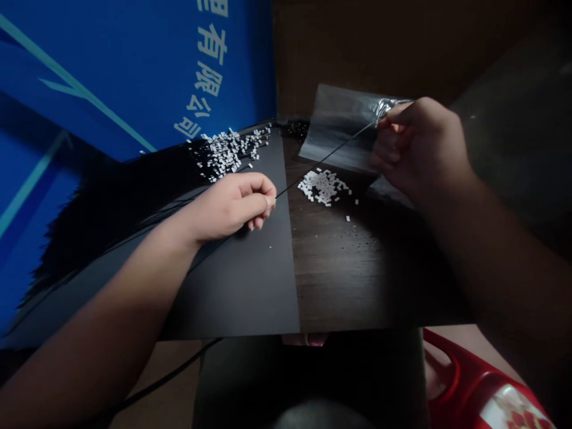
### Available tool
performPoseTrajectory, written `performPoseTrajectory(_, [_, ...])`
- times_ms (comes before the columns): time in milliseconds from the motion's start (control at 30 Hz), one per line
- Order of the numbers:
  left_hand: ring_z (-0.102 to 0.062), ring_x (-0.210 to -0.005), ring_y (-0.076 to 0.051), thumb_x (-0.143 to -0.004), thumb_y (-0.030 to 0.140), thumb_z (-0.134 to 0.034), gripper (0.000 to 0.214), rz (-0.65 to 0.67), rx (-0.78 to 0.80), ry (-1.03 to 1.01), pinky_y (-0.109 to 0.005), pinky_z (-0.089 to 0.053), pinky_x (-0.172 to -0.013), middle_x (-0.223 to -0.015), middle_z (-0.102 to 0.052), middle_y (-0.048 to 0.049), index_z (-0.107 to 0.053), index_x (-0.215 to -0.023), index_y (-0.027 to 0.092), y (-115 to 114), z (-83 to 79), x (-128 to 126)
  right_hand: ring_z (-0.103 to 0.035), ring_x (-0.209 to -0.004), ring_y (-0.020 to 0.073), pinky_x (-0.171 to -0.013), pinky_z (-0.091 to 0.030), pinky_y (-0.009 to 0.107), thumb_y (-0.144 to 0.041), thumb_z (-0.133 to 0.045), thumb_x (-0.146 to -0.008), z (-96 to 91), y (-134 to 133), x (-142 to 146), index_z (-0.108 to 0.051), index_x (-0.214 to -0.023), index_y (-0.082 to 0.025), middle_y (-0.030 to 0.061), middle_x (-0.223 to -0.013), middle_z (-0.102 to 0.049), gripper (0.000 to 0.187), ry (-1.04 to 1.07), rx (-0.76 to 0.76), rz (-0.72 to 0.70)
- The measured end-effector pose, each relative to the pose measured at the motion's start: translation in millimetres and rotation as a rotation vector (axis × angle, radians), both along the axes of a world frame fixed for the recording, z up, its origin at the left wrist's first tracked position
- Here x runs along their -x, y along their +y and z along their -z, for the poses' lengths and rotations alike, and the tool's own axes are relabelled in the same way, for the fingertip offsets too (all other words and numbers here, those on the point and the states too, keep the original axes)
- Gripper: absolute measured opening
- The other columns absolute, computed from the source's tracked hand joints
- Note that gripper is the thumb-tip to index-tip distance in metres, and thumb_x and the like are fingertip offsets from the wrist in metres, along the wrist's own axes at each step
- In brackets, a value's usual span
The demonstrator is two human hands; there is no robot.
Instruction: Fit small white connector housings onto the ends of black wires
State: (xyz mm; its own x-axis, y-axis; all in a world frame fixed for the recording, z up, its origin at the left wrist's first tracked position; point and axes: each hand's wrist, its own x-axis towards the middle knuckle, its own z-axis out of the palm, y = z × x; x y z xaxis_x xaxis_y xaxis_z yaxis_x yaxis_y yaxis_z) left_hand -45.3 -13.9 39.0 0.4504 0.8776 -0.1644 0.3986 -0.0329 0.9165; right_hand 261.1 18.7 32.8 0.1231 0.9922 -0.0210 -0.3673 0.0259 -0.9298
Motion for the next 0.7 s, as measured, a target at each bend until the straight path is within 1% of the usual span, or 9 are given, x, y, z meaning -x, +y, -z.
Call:
performPoseTrajectory(167, [-0.065,-0.059,-0.015,-0.092,0.028,-0.074,0.014,0.047,-0.096,0.209,-0.024,-0.053,-0.055,-0.072,-0.071,-0.0058,-0.067,-0.082,0.021,8,-32.2,24,-0.03,-0.046,0.0105,-0.051,-0.015,0.036,-0.009,-0.059,-0.08,-2.0,1,-1,-0.067,-0.063,-0.02,-0.0015,-0.052,-0.045,0.022,-0.015,0.028,0.039])
performPoseTrajectory(267, [-0.068,-0.061,-0.018,-0.095,0.042,-0.075,0.022,0.078,-0.126,0.433,-0.025,-0.051,-0.055,-0.074,-0.074,-0.0079,-0.072,-0.089,0.021,14,-47.2,48,-0.035,-0.047,0.0095,-0.051,-0.02,0.034,-0.01,-0.063,-0.082,1.8,0,5,-0.067,-0.068,-0.021,-0.0033,-0.053,-0.048,0.019,-0.047,0.013,-0.025])
performPoseTrajectory(333, [-0.067,-0.063,-0.02,-0.096,0.048,-0.073,0.027,0.03,-0.162,0.593,-0.027,-0.047,-0.055,-0.076,-0.075,-0.0084,-0.075,-0.09,0.022,17,-51.5,66,-0.038,-0.043,0.0083,-0.049,-0.022,0.033,-0.011,-0.065,-0.081,8.5,-1,11,-0.065,-0.066,-0.021,-0.0039,-0.05,-0.048,0.018,-0.084,0.005,-0.059])
performPoseTrajectory(367, [-0.067,-0.065,-0.021,-0.095,0.049,-0.072,0.027,-0.025,-0.19,0.684,-0.028,-0.047,-0.057,-0.077,-0.076,-0.0081,-0.076,-0.091,0.023,18,-51.8,73,-0.041,-0.042,0.0086,-0.047,-0.024,0.032,-0.012,-0.065,-0.08,12.8,-2,15,-0.066,-0.068,-0.022,-0.0039,-0.051,-0.052,0.016,-0.139,-0.027,-0.094])
performPoseTrajectory(433, [-0.067,-0.072,-0.024,-0.095,0.054,-0.073,0.03,-0.086,-0.213,0.867,-0.031,-0.046,-0.062,-0.089,-0.08,-0.0072,-0.079,-0.101,0.025,15,-49.2,82,-0.042,-0.04,0.0097,-0.044,-0.026,0.029,-0.016,-0.066,-0.079,21.6,-5,24,-0.069,-0.073,-0.022,-0.0042,-0.051,-0.054,0.009,-0.234,-0.126,-0.114])
performPoseTrajectory(500, [-0.071,-0.084,-0.027,-0.093,0.06,-0.075,0.039,-0.182,-0.26,0.821,-0.034,-0.05,-0.071,-0.101,-0.082,-0.007,-0.08,-0.108,0.024,8,-43.6,77,-0.045,-0.045,0.0098,-0.044,-0.029,0.027,-0.022,-0.071,-0.083,28.7,-10,33,-0.071,-0.078,-0.022,-0.0033,-0.056,-0.057,0.006,-0.295,-0.144,-0.183])
performPoseTrajectory(567, [-0.071,-0.097,-0.027,-0.096,0.065,-0.072,0.049,-0.232,-0.308,0.644,-0.038,-0.055,-0.087,-0.112,-0.081,-0.0069,-0.079,-0.121,0.023,-1,-37.3,58,-0.048,-0.049,0.0104,-0.046,-0.033,0.026,-0.026,-0.075,-0.087,32.5,-17,40,-0.071,-0.079,-0.021,-0.0024,-0.059,-0.059,0.01,-0.325,-0.172,-0.235])
performPoseTrajectory(633, [-0.072,-0.105,-0.027,-0.097,0.069,-0.071,0.056,-0.206,-0.355,0.459,-0.04,-0.057,-0.097,-0.123,-0.081,-0.0082,-0.076,-0.127,0.021,-9,-32.0,30,-0.047,-0.051,0.0103,-0.048,-0.034,0.027,-0.028,-0.076,-0.09,33.2,-24,44,-0.07,-0.078,-0.021,-0.0023,-0.059,-0.059,0.015,-0.357,-0.208,-0.256])
performPoseTrajectory(700, [-0.072,-0.115,-0.029,-0.098,0.07,-0.07,0.058,-0.104,-0.388,0.354,-0.041,-0.056,-0.103,-0.13,-0.079,-0.0091,-0.075,-0.13,0.022,-13,-28.0,1,-0.048,-0.053,0.0107,-0.049,-0.034,0.027,-0.031,-0.078,-0.091,32.3,-29,46,-0.07,-0.078,-0.02,-0.002,-0.06,-0.06,0.018,-0.412,-0.258,-0.281])
